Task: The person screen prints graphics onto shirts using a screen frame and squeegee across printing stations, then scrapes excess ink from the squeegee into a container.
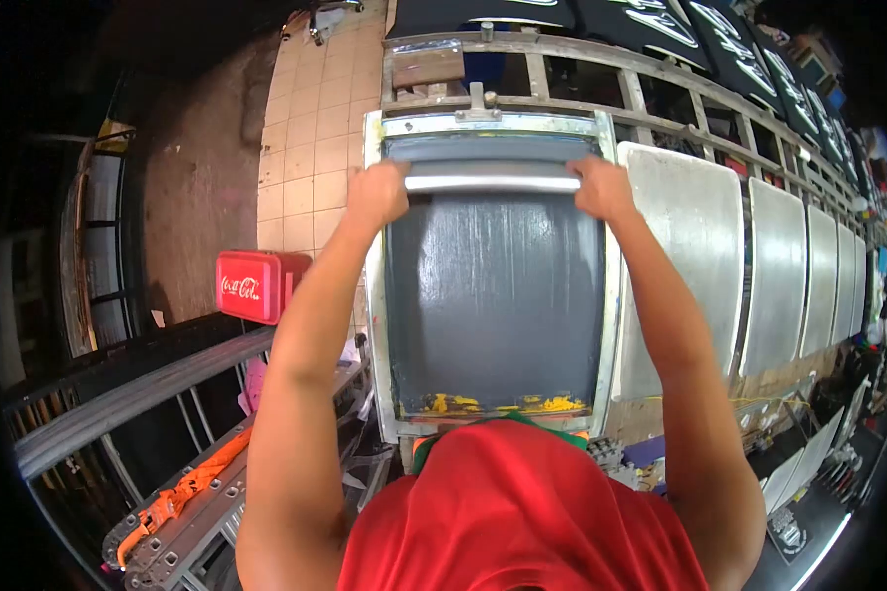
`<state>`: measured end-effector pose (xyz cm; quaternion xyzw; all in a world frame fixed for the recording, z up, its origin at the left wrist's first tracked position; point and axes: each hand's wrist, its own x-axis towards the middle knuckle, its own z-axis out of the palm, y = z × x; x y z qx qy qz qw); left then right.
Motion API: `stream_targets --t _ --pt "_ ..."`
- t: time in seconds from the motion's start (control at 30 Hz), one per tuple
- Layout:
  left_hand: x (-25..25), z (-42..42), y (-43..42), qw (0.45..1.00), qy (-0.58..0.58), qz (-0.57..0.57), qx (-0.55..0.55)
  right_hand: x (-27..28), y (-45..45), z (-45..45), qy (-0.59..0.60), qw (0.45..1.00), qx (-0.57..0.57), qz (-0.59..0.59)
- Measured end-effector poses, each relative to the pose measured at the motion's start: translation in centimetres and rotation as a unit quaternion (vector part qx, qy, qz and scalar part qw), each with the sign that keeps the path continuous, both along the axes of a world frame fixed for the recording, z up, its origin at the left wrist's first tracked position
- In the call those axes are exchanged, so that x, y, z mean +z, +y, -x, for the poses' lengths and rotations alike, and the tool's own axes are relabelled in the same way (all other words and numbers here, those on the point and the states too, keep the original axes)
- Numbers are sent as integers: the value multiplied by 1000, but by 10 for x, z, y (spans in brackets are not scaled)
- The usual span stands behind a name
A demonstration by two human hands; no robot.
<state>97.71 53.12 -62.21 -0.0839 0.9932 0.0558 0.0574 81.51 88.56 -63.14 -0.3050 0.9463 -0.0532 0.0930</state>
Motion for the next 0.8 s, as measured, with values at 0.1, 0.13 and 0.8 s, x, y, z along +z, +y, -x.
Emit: stream_targets --t 0.1,0.13,0.8 --pt "9 -110 49 997 -72 -32 8 -4 54 -115 -29 999 4 -18" --pt "3 -159 65 996 -79 -47 6 -12 82 -162 -36 998 24 -35" --pt "-23 10 5 997 71 -23 22 -11 3 -2 29 999 -15 -25"
